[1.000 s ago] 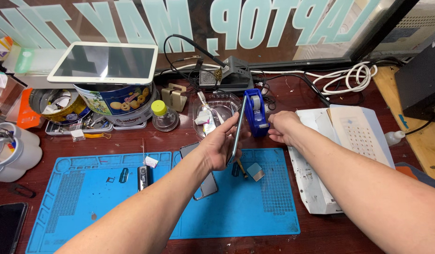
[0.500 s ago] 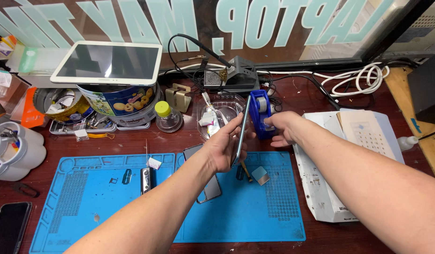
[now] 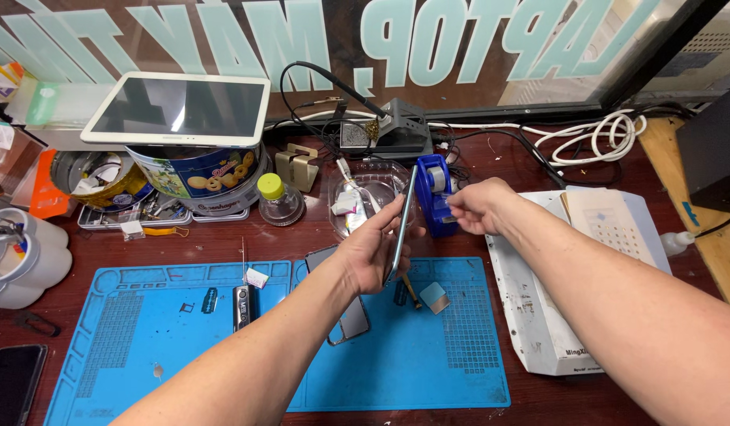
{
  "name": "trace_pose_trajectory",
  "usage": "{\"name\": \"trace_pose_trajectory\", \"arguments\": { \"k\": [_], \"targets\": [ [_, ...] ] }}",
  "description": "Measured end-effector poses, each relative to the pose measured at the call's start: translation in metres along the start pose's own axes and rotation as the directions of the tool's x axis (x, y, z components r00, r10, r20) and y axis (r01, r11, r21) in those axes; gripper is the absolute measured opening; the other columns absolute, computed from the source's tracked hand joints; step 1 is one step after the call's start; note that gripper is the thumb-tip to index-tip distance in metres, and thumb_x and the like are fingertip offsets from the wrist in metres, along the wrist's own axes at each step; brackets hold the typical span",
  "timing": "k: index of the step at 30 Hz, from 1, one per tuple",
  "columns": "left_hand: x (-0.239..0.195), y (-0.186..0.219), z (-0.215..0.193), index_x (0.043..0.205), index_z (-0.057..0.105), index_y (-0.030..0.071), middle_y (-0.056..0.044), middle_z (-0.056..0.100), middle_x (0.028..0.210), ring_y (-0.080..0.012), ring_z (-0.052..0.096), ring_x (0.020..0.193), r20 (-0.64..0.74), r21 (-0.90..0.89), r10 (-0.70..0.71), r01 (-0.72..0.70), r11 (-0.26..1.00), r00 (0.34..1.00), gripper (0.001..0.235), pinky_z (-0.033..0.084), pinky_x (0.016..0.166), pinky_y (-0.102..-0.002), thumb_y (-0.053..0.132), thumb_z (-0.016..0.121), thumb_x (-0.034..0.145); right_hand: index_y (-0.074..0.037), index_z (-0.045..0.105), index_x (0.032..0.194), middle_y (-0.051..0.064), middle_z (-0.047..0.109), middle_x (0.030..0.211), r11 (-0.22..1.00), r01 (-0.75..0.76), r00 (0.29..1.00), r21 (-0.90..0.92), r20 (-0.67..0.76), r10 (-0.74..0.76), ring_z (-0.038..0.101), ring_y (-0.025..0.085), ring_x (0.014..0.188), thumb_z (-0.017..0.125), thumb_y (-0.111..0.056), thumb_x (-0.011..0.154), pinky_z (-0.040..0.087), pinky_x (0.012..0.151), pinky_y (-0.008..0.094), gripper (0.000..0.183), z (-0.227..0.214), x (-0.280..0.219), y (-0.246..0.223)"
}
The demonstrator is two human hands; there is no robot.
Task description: The person disassembles a smartphone, removes the back cover and battery, and uses a metal tool to pry open the device. They then apply tape to the edges of the phone and reassemble the components.
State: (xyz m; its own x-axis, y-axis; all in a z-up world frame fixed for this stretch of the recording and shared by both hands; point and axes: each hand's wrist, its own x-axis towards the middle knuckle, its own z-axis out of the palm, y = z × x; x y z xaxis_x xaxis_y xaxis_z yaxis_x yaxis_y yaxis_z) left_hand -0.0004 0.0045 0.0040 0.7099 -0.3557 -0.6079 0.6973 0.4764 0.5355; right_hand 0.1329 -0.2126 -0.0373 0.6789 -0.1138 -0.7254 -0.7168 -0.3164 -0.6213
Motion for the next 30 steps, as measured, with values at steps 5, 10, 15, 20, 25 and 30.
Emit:
{"name": "trace_pose_trajectory", "arguments": {
  "k": [5, 10, 15, 20, 25, 30],
  "targets": [
    [0.001, -0.003, 0.004, 0.083, 0.069, 0.020, 0.002, 0.068, 0.091, -0.0091, 0.047, 0.062, 0.011, 0.017, -0.003, 0.003, 1.000, 1.000, 0.048, 0.041, 0.051, -0.025, 0.068, 0.070, 0.082, 0.000, 0.066, 0.102, 0.009, 0.070, 0.093, 0.996, -0.071, 0.997, 0.045, -0.036, 0.073, 0.074, 0.024, 0.083, 0.068, -0.009, 0.096, 0.067, 0.072, 0.046, 0.011, 0.008, -0.028, 0.000],
    [0.000, -0.008, 0.003, 0.071, 0.062, 0.022, 0.002, 0.069, 0.091, -0.0083, 0.046, 0.061, 0.019, 0.016, -0.005, 0.004, 1.000, 1.000, 0.049, 0.040, 0.050, -0.024, 0.068, 0.071, 0.083, 0.002, 0.069, 0.115, 0.012, 0.071, 0.104, 0.999, -0.047, 0.979, -0.013, -0.201, 0.044, 0.073, 0.030, 0.096, 0.066, -0.009, 0.097, 0.065, 0.078, 0.050, 0.022, 0.024, -0.060, -0.004],
    [0.001, -0.011, 0.003, 0.063, 0.058, 0.023, 0.001, 0.069, 0.089, -0.0083, 0.047, 0.060, -0.002, 0.017, 0.002, -0.002, 1.000, 1.000, 0.050, 0.040, 0.050, -0.024, 0.067, 0.071, 0.083, 0.007, 0.061, 0.122, 0.022, 0.068, 0.116, 0.985, 0.016, 0.975, 0.174, -0.220, 0.023, 0.073, 0.039, 0.098, 0.065, 0.001, 0.095, 0.067, 0.080, 0.047, 0.028, 0.030, -0.067, 0.001],
    [-0.002, -0.009, 0.003, 0.067, 0.062, 0.020, 0.001, 0.069, 0.088, -0.0084, 0.045, 0.059, 0.011, 0.016, 0.012, -0.012, 1.000, 1.000, 0.050, 0.039, 0.049, -0.024, 0.067, 0.071, 0.082, -0.001, 0.044, 0.139, 0.023, 0.055, 0.132, 0.930, 0.191, 0.960, 0.315, -0.257, -0.110, 0.069, 0.033, 0.111, 0.062, 0.011, 0.091, 0.060, 0.088, 0.037, 0.053, 0.033, -0.066, 0.031],
    [-0.005, -0.009, 0.006, 0.072, 0.068, 0.017, 0.001, 0.065, 0.084, -0.0096, 0.046, 0.062, -0.023, 0.062, 0.042, -0.040, 0.997, 0.999, 0.053, 0.040, 0.054, -0.026, 0.069, 0.069, 0.083, -0.003, 0.039, 0.143, 0.023, 0.056, 0.132, 0.892, 0.223, 0.966, 0.392, -0.213, -0.147, 0.068, 0.031, 0.112, 0.062, 0.005, 0.094, 0.058, 0.094, 0.035, 0.055, 0.037, -0.069, 0.052],
    [-0.012, -0.008, 0.009, 0.080, 0.068, 0.020, 0.001, 0.068, 0.091, -0.0098, 0.049, 0.066, 0.015, 0.055, 0.066, -0.067, 0.996, 0.998, 0.049, 0.040, 0.057, -0.027, 0.069, 0.070, 0.083, -0.007, 0.036, 0.146, 0.020, 0.055, 0.130, 0.840, 0.217, 0.974, 0.498, -0.163, -0.156, 0.064, 0.028, 0.111, 0.053, 0.006, 0.096, 0.058, 0.101, 0.044, 0.055, 0.043, -0.059, 0.062]
  ]
}}
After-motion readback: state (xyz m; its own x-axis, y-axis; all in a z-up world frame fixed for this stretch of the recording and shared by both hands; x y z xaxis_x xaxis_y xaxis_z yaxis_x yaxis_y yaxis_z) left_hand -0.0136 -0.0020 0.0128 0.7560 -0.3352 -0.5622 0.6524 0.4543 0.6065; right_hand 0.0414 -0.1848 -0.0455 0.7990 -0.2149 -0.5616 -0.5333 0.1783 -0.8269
